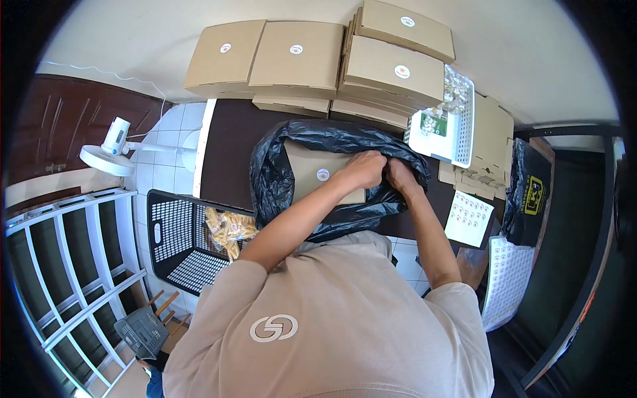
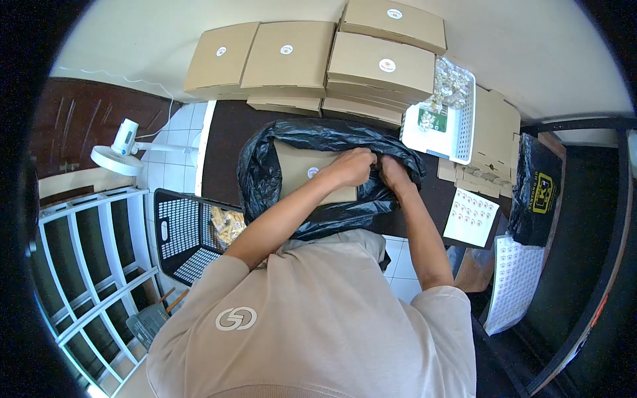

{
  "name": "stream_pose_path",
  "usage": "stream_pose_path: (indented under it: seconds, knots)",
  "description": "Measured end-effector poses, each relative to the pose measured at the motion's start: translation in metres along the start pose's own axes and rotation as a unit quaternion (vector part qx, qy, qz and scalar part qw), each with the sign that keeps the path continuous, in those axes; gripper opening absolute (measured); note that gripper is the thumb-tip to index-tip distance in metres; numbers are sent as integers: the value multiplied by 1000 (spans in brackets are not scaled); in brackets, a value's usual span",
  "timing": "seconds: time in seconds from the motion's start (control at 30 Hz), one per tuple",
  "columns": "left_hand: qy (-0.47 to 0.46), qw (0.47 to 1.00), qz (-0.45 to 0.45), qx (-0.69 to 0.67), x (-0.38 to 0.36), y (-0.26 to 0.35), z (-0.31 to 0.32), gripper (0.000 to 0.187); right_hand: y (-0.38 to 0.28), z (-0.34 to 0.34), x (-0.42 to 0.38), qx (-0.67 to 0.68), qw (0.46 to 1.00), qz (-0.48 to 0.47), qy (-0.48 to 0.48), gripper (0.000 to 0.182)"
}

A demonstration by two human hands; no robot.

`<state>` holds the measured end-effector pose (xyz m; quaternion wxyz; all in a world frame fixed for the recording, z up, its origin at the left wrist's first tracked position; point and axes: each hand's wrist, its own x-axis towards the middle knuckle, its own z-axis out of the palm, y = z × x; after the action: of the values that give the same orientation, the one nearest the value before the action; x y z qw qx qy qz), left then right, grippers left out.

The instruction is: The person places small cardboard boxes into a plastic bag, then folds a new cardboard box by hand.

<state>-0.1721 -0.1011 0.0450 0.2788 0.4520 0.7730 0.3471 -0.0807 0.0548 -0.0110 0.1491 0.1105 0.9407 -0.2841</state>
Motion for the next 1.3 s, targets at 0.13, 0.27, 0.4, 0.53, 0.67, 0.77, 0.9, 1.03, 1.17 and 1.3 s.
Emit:
stream_pose_path:
  seconds: [0.13,0.27,0.4,0.53,0.67,0.77,0.9,1.03,1.17,1.3]
  knots:
    - [-107,973,-107,177,38,-1,9,33,8,7,-1,14,1000,-8,25,25]
    - [-205,943,-154,210,48,-14,25,36,56,51,-8,5,998,-20,-53,41]
    - [-268,908,-179,269,47,-30,45,41,99,96,-13,-145,960,-187,146,42]
    - [-325,879,-131,324,50,-33,45,44,10,16,-50,62,995,-30,74,36]
    - [-264,905,-160,292,41,-15,34,39,-33,-31,-76,67,995,10,79,19]
    - [-221,940,-130,226,32,-19,27,31,-45,-82,-109,334,935,-38,117,8]
    - [-91,987,-35,127,13,-8,18,33,31,-115,-161,531,789,104,291,5]
    - [-79,994,69,4,-22,20,-19,32,173,-66,-228,407,744,337,409,10]
    - [-139,986,16,-94,-62,26,-47,28,248,-26,-272,390,679,445,434,19]
    - [-82,977,-57,-186,-92,4,-73,26,287,-13,-271,435,595,479,477,19]
